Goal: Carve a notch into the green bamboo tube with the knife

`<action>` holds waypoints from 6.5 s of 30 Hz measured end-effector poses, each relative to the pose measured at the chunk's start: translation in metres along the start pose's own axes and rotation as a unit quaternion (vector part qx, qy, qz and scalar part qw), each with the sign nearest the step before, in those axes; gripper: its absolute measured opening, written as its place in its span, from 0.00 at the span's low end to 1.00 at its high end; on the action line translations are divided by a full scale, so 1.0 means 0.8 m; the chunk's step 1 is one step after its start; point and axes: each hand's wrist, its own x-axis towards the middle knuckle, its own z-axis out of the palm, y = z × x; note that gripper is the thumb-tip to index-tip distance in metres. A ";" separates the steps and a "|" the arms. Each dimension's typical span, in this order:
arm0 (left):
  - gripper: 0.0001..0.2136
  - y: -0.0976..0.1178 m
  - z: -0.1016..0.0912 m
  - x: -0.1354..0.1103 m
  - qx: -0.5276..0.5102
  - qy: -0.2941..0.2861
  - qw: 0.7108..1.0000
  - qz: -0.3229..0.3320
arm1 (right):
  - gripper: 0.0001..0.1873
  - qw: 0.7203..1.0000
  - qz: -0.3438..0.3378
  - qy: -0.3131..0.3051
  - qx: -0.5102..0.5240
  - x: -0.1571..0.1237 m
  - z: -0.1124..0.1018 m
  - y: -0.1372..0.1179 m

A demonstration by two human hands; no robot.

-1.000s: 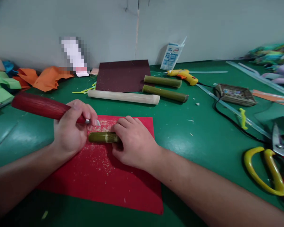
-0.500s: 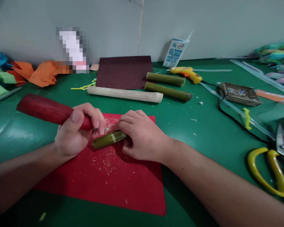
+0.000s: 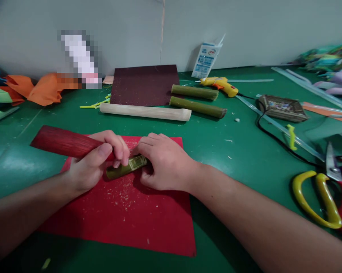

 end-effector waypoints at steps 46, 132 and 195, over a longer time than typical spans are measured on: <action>0.14 0.023 -0.022 -0.039 0.463 -0.188 0.866 0.028 | 0.14 0.839 0.236 0.430 0.236 0.017 0.002 -0.059; 0.09 0.010 -0.007 -0.007 0.540 -0.192 0.820 0.000 | 0.16 0.921 0.175 0.251 0.239 0.044 0.010 -0.031; 0.14 0.006 -0.016 -0.002 0.535 -0.201 0.820 0.043 | 0.13 0.936 0.158 0.223 0.222 0.046 0.007 -0.026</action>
